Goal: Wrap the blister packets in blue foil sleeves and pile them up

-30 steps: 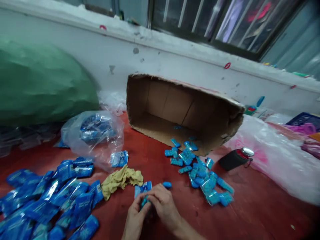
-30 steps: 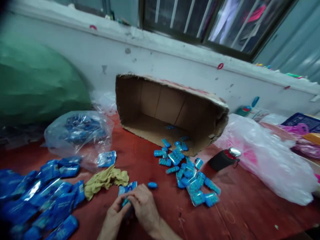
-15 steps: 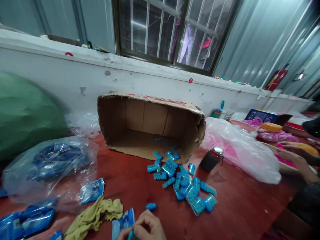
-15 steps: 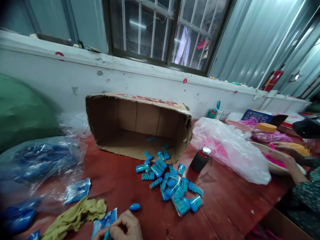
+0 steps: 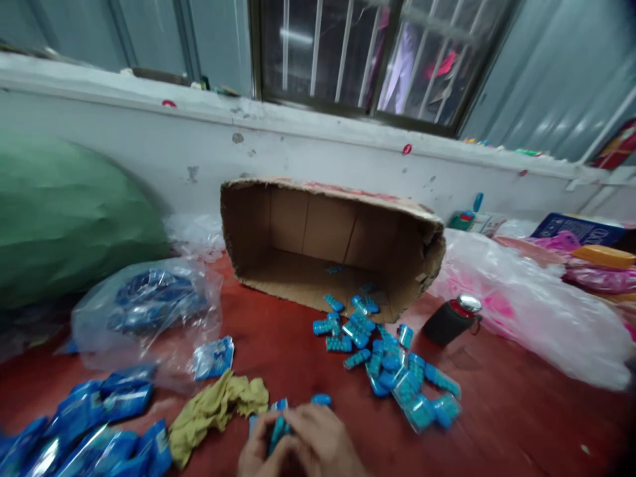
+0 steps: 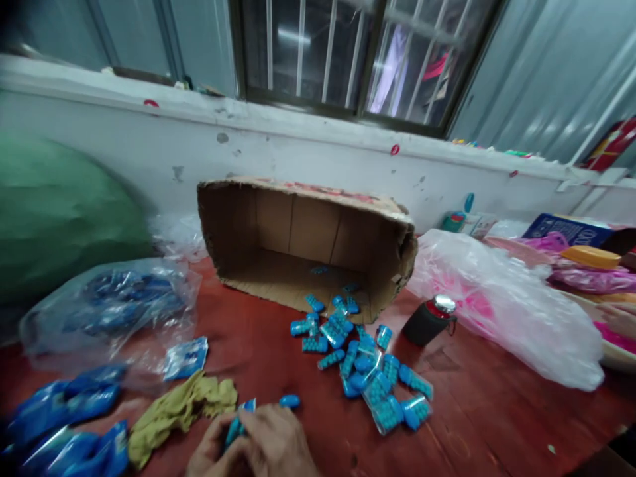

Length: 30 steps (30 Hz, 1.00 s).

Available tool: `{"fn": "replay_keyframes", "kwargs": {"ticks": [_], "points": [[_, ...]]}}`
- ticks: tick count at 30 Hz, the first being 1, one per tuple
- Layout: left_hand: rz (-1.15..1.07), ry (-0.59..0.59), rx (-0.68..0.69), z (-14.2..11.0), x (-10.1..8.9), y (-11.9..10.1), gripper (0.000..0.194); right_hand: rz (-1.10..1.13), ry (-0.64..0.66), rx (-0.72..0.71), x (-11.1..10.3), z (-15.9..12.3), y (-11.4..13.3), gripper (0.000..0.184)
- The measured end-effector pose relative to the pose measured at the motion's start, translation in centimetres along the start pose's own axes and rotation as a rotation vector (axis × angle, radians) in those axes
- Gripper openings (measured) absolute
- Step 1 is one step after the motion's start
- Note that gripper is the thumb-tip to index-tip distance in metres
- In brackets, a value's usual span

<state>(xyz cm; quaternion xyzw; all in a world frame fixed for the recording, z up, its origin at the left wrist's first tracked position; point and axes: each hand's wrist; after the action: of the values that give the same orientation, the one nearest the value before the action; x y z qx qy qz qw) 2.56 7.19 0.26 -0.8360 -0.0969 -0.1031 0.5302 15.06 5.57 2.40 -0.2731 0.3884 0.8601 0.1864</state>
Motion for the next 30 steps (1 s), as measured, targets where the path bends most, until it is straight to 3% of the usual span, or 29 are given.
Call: {"fn": "replay_keyframes", "kwargs": {"ticks": [4,7,9,11,15,18,23,27,30], "points": [[-0.020,0.077,0.008,0.0,0.0,-1.8,0.026,0.183,0.122,0.088,-2.4,1.9,1.0,0.032],[-0.080,0.123,-0.004,0.3,-0.2,-2.1,0.025,0.242,0.156,0.149,-3.5,3.9,-0.5,0.030],[-0.113,0.162,-0.005,0.6,-0.3,-1.9,0.025,0.056,0.184,0.155,-3.5,5.8,-2.9,0.030],[-0.156,0.192,-0.007,0.7,-0.3,-1.8,0.025,-0.332,0.267,0.172,-3.1,8.3,-6.1,0.030],[-0.263,0.163,-0.059,0.5,-0.3,-2.3,0.029,-0.512,0.299,0.274,-1.7,13.5,-13.2,0.041],[-0.318,0.103,-0.096,0.5,-0.8,-2.9,0.033,-0.565,0.341,0.316,-0.8,15.7,-17.0,0.046],[-0.330,-0.019,-0.144,1.1,-2.0,-3.0,0.039,-0.646,0.368,0.320,-0.4,15.9,-19.2,0.059],[-0.341,-0.072,-0.149,1.3,-2.0,-2.6,0.041,-0.686,0.417,0.294,-0.7,14.6,-18.8,0.068],[-0.332,-0.041,-0.156,1.0,-1.8,-2.5,0.039,-0.675,0.470,0.274,-0.8,13.1,-17.6,0.073]]}}
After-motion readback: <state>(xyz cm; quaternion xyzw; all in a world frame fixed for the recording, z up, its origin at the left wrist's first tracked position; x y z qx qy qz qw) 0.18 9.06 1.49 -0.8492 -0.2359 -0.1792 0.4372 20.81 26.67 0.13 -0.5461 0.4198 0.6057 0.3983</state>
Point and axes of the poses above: each hand's wrist, its own z-axis towards the middle knuckle, its own x-axis out of the palm, y = z × x, and after that the axes turned 11 degrees about -x, right-handed
